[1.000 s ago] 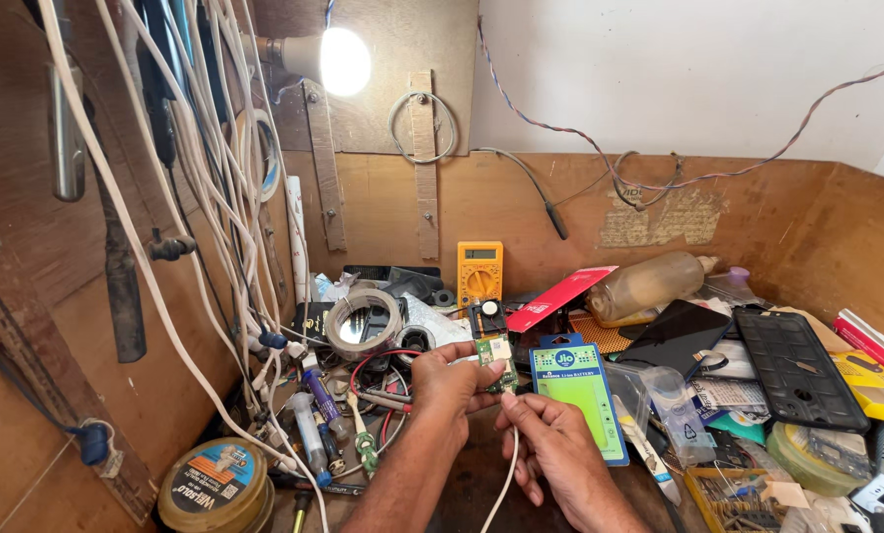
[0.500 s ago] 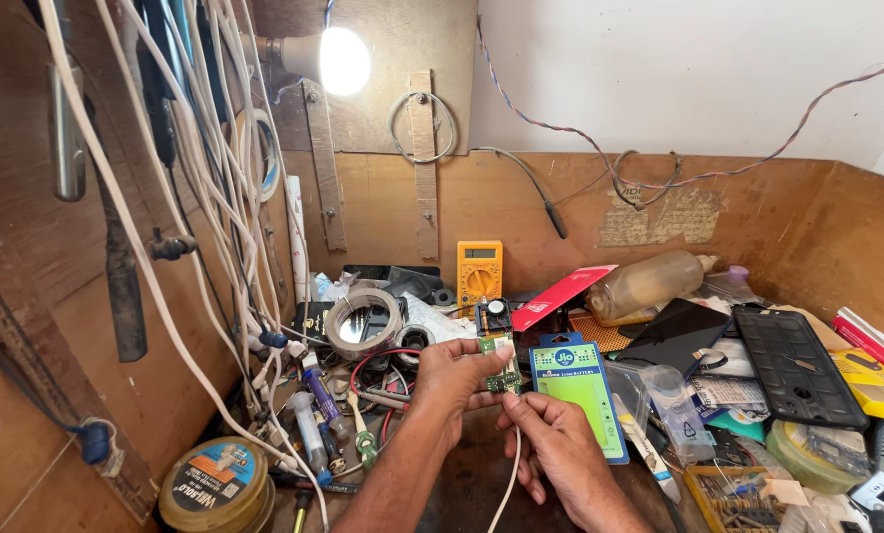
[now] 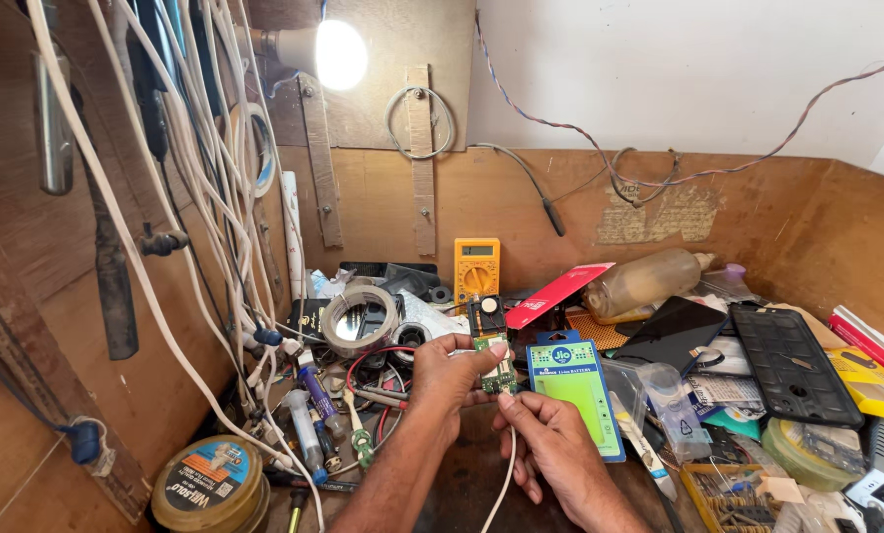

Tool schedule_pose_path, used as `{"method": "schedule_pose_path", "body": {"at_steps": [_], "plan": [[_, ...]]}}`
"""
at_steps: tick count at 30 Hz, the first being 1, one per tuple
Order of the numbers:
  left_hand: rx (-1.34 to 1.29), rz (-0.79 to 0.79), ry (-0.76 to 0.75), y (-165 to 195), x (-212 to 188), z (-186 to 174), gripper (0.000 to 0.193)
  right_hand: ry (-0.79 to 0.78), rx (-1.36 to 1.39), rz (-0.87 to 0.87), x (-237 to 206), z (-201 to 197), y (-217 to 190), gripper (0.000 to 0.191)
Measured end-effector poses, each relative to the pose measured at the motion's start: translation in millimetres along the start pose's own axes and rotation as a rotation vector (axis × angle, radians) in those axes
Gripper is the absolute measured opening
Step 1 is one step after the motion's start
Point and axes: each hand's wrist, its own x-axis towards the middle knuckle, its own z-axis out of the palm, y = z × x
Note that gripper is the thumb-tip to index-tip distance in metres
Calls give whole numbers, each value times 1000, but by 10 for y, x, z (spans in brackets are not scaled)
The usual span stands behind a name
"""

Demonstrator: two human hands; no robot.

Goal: The person handles a small circuit board and a USB cable on a cluttered workbench. They connect the USB cable to the board, then use a multimeter to probe the board's contacts while holding the cable. The person repeatedly connects and disconnects the cable and probes the board throughout the clip.

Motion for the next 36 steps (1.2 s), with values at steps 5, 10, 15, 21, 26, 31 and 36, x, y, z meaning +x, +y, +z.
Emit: {"method": "schedule_pose_path", "body": {"at_steps": [5, 10, 15, 21, 26, 31, 36], "plan": [[48, 14, -85, -38, 30, -40, 35, 10, 8, 9, 13, 2, 24, 37], [40, 51, -51, -70, 33, -29, 37, -12, -4, -10, 16, -9, 23, 38], [42, 61, -82, -75, 36, -56, 35, 8, -14, 14, 9, -8, 15, 37], [3, 26, -100, -89, 52, -180, 28, 4, -13, 25, 5, -3, 4, 36], [-5, 49, -54, -135, 53, -157, 26, -11, -16, 17, -8, -1, -12, 36], [-27, 16, -132, -110, 46, -188, 26, -9, -3, 16, -11, -5, -22, 36], [-107, -19, -189, -77, 46, -218, 27, -12, 3, 23, 0, -6, -15, 35]]}}
